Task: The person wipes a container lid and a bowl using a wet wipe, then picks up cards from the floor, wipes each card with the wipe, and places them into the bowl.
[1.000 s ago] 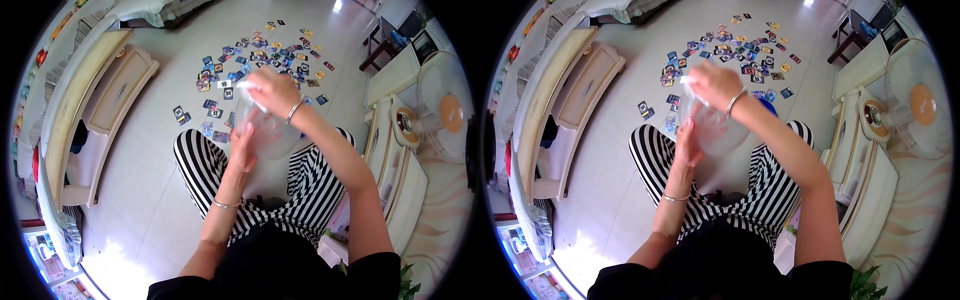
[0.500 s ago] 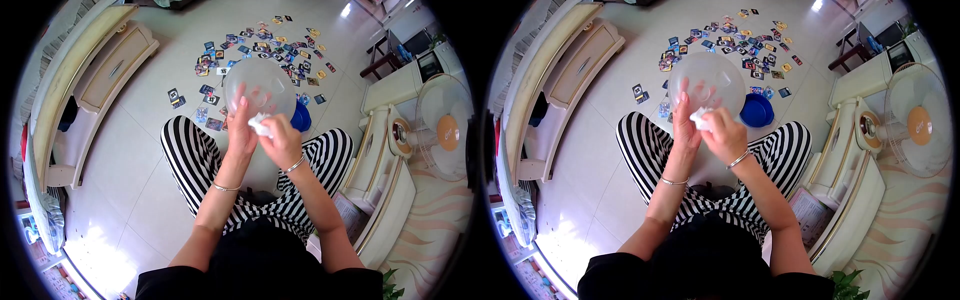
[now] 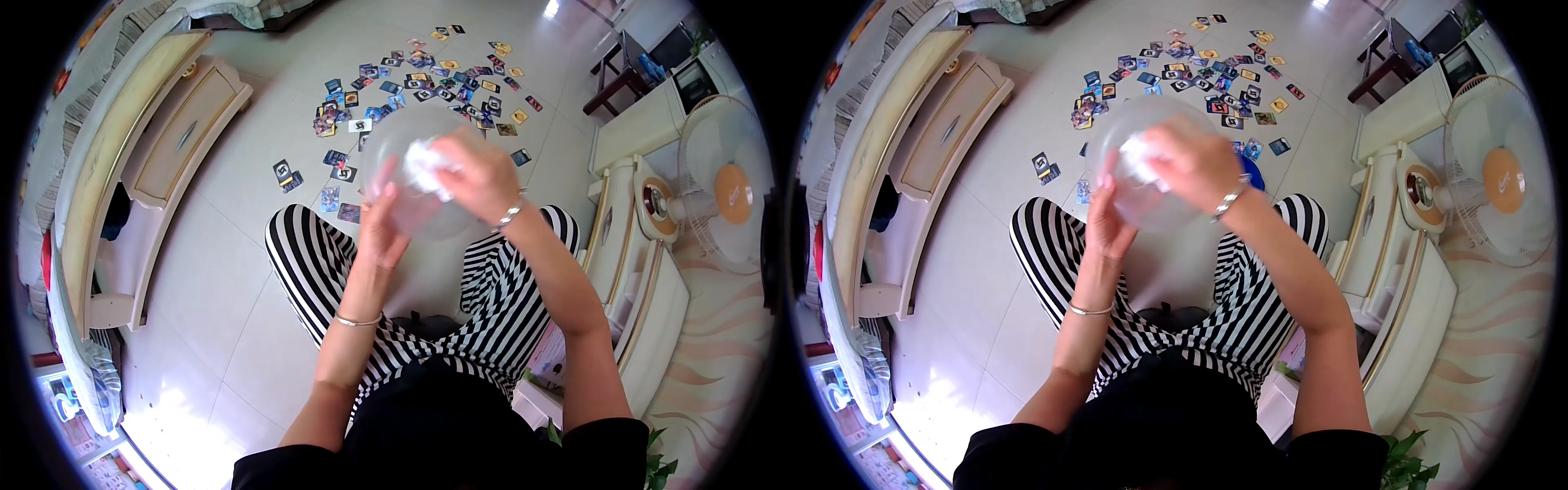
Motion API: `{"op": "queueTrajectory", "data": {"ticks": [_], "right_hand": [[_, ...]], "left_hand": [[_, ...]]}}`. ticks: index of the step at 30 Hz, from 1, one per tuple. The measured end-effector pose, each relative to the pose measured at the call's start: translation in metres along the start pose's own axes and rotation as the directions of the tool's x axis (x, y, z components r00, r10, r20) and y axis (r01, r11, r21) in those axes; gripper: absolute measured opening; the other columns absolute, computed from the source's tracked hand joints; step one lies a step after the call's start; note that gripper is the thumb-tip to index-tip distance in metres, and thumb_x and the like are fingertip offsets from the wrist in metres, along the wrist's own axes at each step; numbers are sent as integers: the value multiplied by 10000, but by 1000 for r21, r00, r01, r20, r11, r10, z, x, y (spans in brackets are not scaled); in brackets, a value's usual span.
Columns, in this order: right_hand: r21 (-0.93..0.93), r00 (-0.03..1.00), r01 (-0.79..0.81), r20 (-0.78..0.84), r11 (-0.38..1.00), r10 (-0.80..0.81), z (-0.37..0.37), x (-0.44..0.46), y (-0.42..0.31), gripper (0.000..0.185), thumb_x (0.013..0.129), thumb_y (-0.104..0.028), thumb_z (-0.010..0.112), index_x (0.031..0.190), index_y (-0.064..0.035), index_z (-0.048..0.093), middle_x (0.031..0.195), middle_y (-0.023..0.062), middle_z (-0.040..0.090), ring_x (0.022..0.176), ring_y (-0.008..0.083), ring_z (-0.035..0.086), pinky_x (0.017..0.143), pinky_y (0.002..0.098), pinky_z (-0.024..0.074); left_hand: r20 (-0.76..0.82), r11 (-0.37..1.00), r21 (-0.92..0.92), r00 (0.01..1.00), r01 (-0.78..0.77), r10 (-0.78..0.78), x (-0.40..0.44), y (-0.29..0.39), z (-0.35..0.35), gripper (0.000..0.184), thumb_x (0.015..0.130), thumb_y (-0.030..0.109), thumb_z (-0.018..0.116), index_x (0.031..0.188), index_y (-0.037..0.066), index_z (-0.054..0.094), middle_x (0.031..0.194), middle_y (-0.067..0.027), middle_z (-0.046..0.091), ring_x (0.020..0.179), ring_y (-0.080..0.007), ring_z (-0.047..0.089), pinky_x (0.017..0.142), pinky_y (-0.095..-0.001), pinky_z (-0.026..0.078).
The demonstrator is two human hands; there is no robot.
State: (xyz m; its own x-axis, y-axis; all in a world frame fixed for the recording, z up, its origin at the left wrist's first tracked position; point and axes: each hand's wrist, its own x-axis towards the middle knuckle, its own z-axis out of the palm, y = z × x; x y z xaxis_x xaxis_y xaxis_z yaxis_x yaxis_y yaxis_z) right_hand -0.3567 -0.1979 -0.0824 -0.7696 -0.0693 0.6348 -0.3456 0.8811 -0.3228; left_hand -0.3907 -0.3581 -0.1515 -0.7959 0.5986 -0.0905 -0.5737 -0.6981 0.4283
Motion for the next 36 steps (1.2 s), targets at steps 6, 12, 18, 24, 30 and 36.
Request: {"op": "queueTrajectory", "data": {"ticks": [6,12,18,24,30,36], "right_hand": [[759,653,-580,215,296,726,-37,-29,38,246,850,-190,644,985,10,597,899,65,646,756,114,619,665,271,503],[832,723,-533,353,154,594,-47,-34,-3,185,803,-127,666,941,-14,617,855,48,648,704,101,612,643,247,496],[-185,973,46,231,982,-2,-24,-33,-43,267,628,-194,735,830,-145,567,714,24,498,528,190,570,456,318,442],[8,879,110,466,994,-102,-5,-45,-36,214,734,-203,677,897,-120,566,738,35,529,582,219,598,507,334,473],[140,905,-97,424,985,29,10,-7,-25,221,783,-179,584,953,-72,492,837,123,594,685,321,601,599,415,487],[-149,847,348,474,926,-242,19,25,9,133,747,-84,569,865,-81,507,851,74,508,635,238,609,502,361,495]], "left_hand": [[94,989,-141,995,38,-25,5,11,-29,593,774,289,709,1292,184,441,1248,-147,485,1120,-399,493,957,-539,416],[6,993,-51,994,108,-108,20,-10,-29,582,827,353,655,1301,96,436,1272,-110,479,1206,-243,441,992,-438,385],[211,992,96,972,86,-105,1,16,3,825,851,436,596,1440,91,133,1397,-156,342,1235,-269,410,918,-416,438],[117,944,222,954,245,-275,-6,16,-19,790,789,134,540,1446,111,101,1382,-240,327,1198,-392,447,994,-476,395],[118,892,209,895,401,-430,-19,8,-19,745,746,6,532,1398,85,179,1331,-181,390,1080,-287,544,829,-535,515],[238,905,157,874,396,-423,-25,13,-7,856,746,1,543,1445,156,74,1443,-195,210,1222,-509,360,850,-624,455]]}}
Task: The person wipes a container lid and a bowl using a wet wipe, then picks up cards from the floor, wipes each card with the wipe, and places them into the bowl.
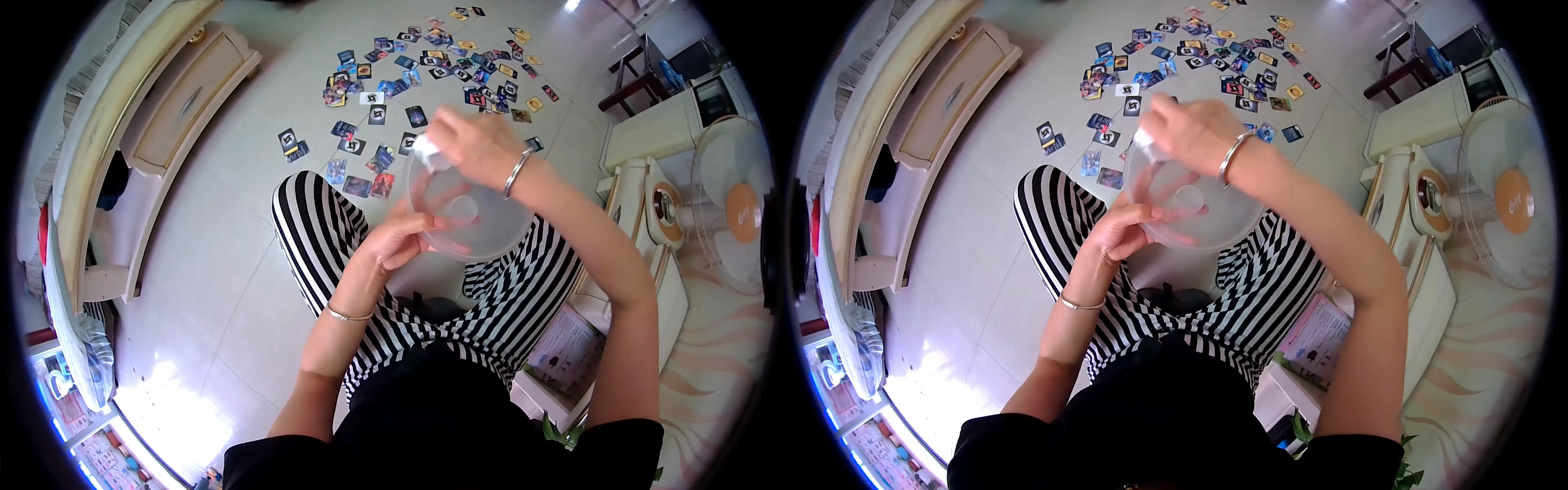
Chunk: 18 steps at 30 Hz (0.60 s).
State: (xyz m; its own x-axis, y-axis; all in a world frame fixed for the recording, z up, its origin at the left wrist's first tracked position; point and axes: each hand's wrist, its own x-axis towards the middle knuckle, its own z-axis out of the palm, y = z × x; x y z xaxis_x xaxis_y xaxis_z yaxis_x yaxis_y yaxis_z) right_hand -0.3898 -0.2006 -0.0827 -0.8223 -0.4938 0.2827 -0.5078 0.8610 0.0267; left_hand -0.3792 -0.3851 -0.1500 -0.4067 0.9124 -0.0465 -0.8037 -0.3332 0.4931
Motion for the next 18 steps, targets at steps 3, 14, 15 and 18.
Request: {"op": "queueTrajectory", "data": {"ticks": [3,14,15,18], "right_hand": [[-162,989,-74,112,984,93,-12,-14,19,125,748,-78,565,864,-84,518,840,82,512,628,252,609,523,360,503],[320,895,-273,431,907,117,-8,-51,-43,151,757,-122,581,892,-61,555,858,108,571,762,304,613,673,405,507],[324,896,-277,428,905,121,-3,-44,-45,151,757,-122,581,892,-61,555,858,108,571,762,304,613,673,405,507],[253,958,-230,227,940,174,14,-18,-29,175,743,-138,601,888,-75,528,810,85,534,725,286,586,609,402,483]], "left_hand": [[31,998,-67,1000,-6,8,-2,3,-1,910,737,-62,530,1448,191,22,1442,-206,212,1196,-406,444,835,-563,496],[-119,968,165,971,-188,209,10,-15,-5,952,687,-84,522,1454,219,47,1426,-189,264,1209,-301,444,833,-493,522],[-120,969,170,972,-181,203,7,-14,-3,952,687,-84,522,1454,219,47,1426,-189,264,1209,-301,444,833,-493,522],[-207,993,72,972,-98,111,-1,-12,-1,928,653,-75,491,1450,210,111,1422,-196,278,1241,-380,386,874,-571,472]]}}
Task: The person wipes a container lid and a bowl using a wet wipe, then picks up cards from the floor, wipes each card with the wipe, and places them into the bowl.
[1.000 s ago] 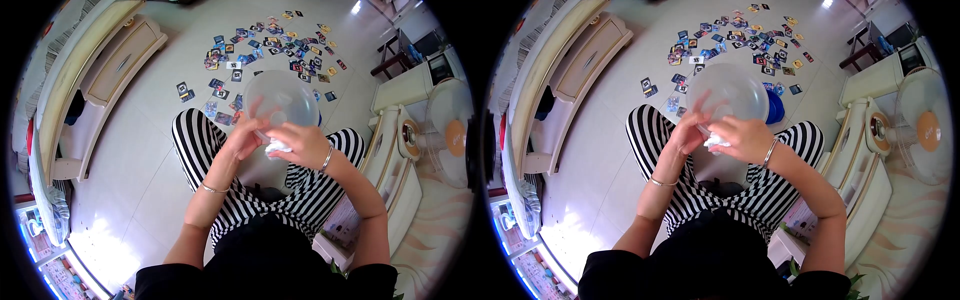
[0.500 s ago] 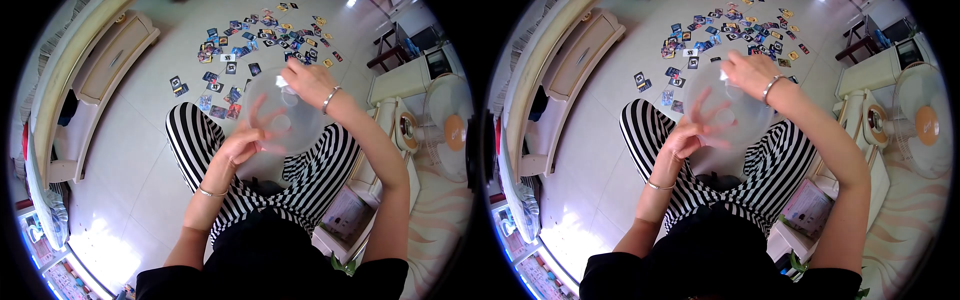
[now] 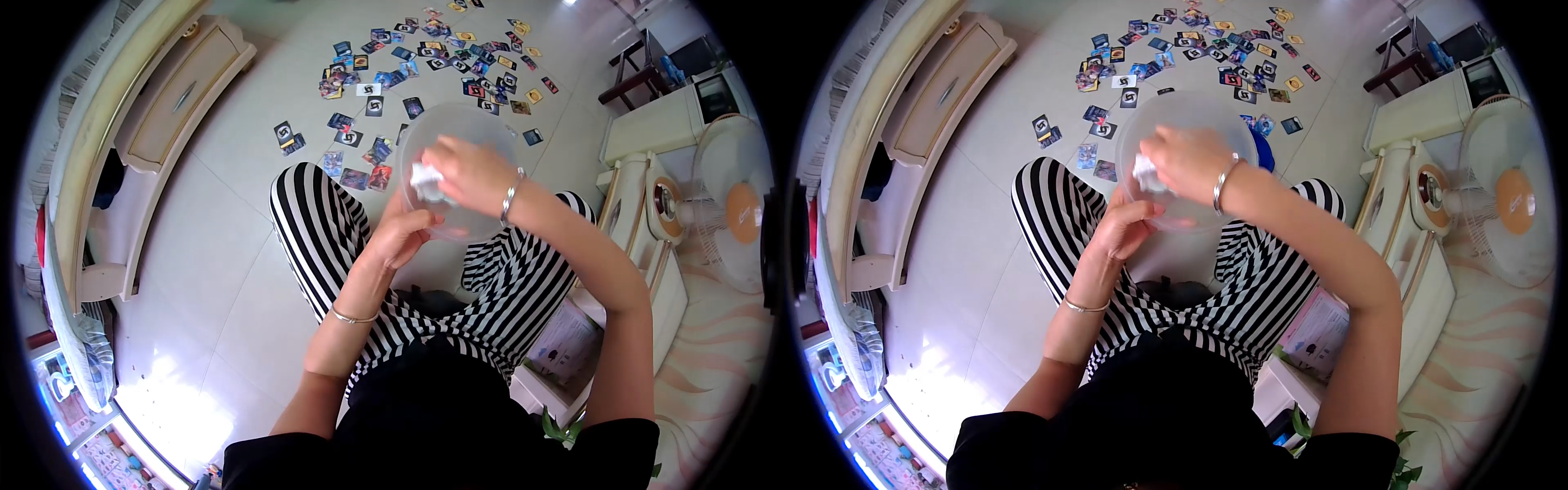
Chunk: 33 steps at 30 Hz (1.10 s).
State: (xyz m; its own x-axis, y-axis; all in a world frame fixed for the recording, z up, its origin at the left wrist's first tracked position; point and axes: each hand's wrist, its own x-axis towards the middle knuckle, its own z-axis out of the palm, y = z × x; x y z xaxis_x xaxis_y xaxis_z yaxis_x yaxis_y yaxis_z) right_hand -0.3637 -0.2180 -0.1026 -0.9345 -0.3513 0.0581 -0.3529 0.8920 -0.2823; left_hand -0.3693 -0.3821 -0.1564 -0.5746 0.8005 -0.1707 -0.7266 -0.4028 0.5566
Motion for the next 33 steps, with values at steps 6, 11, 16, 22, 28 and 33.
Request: {"op": "queueTrajectory", "data": {"ticks": [6,11,16,22,28,33], "right_hand": [[-359,995,-91,-73,929,69,-10,17,26,141,758,-139,589,859,-77,512,805,87,527,661,294,584,570,409,479],[-59,970,-235,-73,970,231,-7,-28,28,161,758,-89,535,916,-73,556,853,109,608,706,281,619,585,344,497],[788,915,-206,-54,581,399,25,-37,9,220,821,-119,541,1033,-73,578,856,57,619,675,113,567,612,243,456],[927,705,-33,-242,372,666,30,-26,-8,277,832,-235,663,970,-7,584,827,22,608,716,74,559,647,215,454],[981,627,188,-82,-48,774,37,-50,8,177,808,-169,677,911,-46,602,818,16,610,711,73,571,622,227,459],[932,616,323,-78,-161,784,34,-74,16,155,813,-170,659,907,-66,593,827,10,609,720,95,586,633,240,480]], "left_hand": [[72,992,-117,996,-38,47,-5,0,-11,908,667,-35,485,1449,235,111,1419,-232,255,1247,-420,366,877,-594,459],[-50,977,-2,976,-212,211,4,2,-8,922,673,-88,476,1447,226,87,1409,-213,272,1244,-372,398,852,-496,505],[-43,711,582,858,-395,512,23,-13,5,939,679,-172,464,1455,162,56,1420,-178,283,1271,-293,376,942,-372,433],[262,-33,956,799,-291,541,34,-26,5,819,672,-90,599,1404,84,276,1413,-195,310,1277,-352,366,1010,-394,360],[318,-178,948,832,-265,455,31,-16,3,893,654,97,717,1414,49,249,1457,-182,251,1362,-331,212,1091,-428,215],[24,705,633,919,-318,393,30,-14,-10,955,736,224,721,1445,21,114,1491,-160,188,1372,-291,188,1088,-415,204]]}}
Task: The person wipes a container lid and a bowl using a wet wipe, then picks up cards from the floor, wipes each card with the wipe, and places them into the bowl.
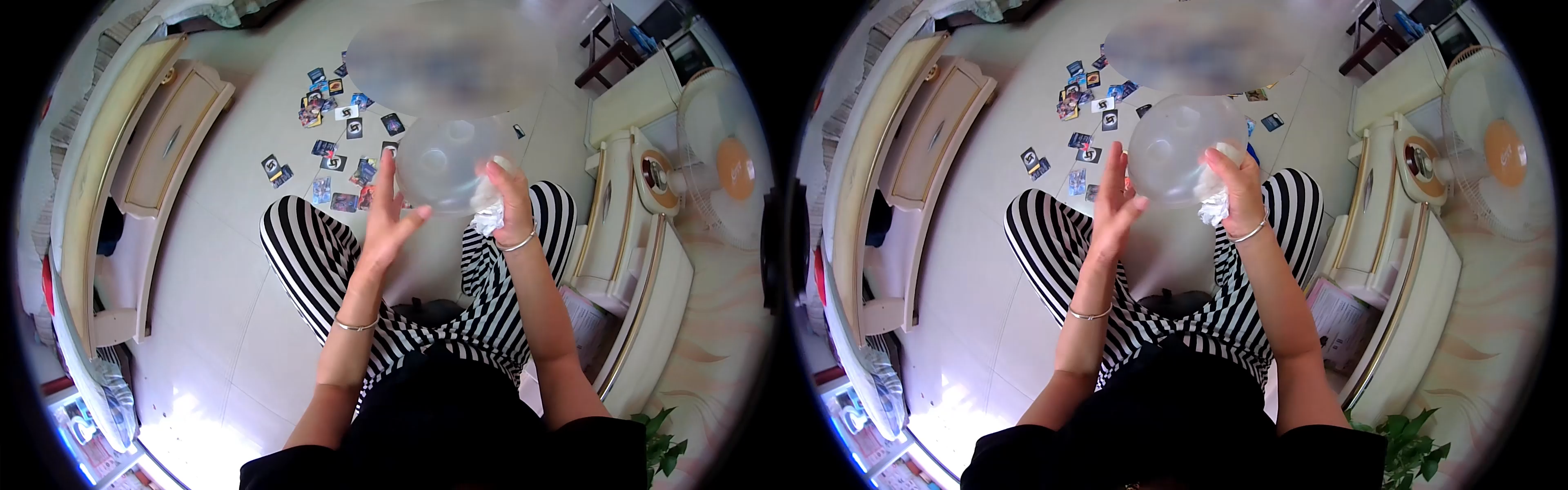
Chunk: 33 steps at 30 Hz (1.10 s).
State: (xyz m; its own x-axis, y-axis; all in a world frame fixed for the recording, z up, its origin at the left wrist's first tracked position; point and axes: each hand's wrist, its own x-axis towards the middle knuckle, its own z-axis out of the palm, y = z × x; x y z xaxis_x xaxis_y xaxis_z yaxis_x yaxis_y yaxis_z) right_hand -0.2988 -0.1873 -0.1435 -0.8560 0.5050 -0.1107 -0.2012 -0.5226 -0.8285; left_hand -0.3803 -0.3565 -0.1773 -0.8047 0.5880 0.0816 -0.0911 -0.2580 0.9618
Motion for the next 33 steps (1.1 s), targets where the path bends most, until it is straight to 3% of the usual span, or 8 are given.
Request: {"op": "queueTrajectory", "data": {"ticks": [3,4,8,14,20,23,25,33], "right_hand": [[59,999,37,-10,998,-36,-18,-6,-5,160,812,-179,657,908,-71,588,828,8,605,727,95,586,628,245,486],[80,999,53,5,995,-54,-24,-9,-10,167,811,-195,663,898,-76,586,823,8,605,721,95,589,624,243,490],[-99,987,156,-14,983,-158,-50,-30,-40,171,815,-210,665,882,-75,583,800,10,604,698,96,590,620,236,488],[-252,920,223,-264,942,-289,-91,-94,-95,370,837,-325,668,1032,-20,594,861,0,609,702,58,547,592,221,446],[-380,672,136,-643,915,-368,-171,-171,-88,344,849,-357,646,942,-29,599,785,-14,580,668,35,506,553,204,405],[-337,513,352,-711,873,-481,-165,-201,-92,228,847,-306,648,852,-88,581,746,-33,565,597,35,501,474,206,383],[-33,487,511,-812,859,-321,-156,-219,-100,147,836,-233,649,865,-102,589,743,-25,577,573,59,527,429,207,381],[62,360,724,-883,687,-300,-194,-263,-85,107,847,-162,623,907,-93,567,746,-1,574,533,84,517,388,204,355]], "left_hand": [[-91,937,-311,976,162,-199,9,18,9,869,810,189,672,1441,9,103,1445,-140,306,1296,-254,348,1043,-398,295],[-138,948,-254,963,192,-232,14,15,14,734,859,168,629,1424,4,190,1240,-64,515,1067,-157,533,894,-316,440],[28,951,-165,965,261,-260,33,14,39,570,862,174,631,1352,33,376,877,43,496,769,-50,520,639,-205,463],[367,980,-2,912,198,-184,67,39,141,633,865,153,615,1396,24,295,1136,-20,555,919,-93,556,747,-240,461],[680,951,198,665,237,-308,80,11,262,630,876,110,584,1408,20,260,1247,-46,516,1000,-93,527,787,-228,435],[825,904,246,414,351,-385,71,-6,320,566,881,115,589,1381,49,332,1166,-12,552,998,-73,539,786,-232,464],[865,857,272,278,437,-417,62,-20,353,558,883,112,589,1377,55,336,1157,-5,558,972,-68,552,766,-226,477],[895,814,341,103,471,-434,17,-56,430,508,897,104,561,1358,53,353,1182,-9,560,964,-67,572,729,-208,507]]}}
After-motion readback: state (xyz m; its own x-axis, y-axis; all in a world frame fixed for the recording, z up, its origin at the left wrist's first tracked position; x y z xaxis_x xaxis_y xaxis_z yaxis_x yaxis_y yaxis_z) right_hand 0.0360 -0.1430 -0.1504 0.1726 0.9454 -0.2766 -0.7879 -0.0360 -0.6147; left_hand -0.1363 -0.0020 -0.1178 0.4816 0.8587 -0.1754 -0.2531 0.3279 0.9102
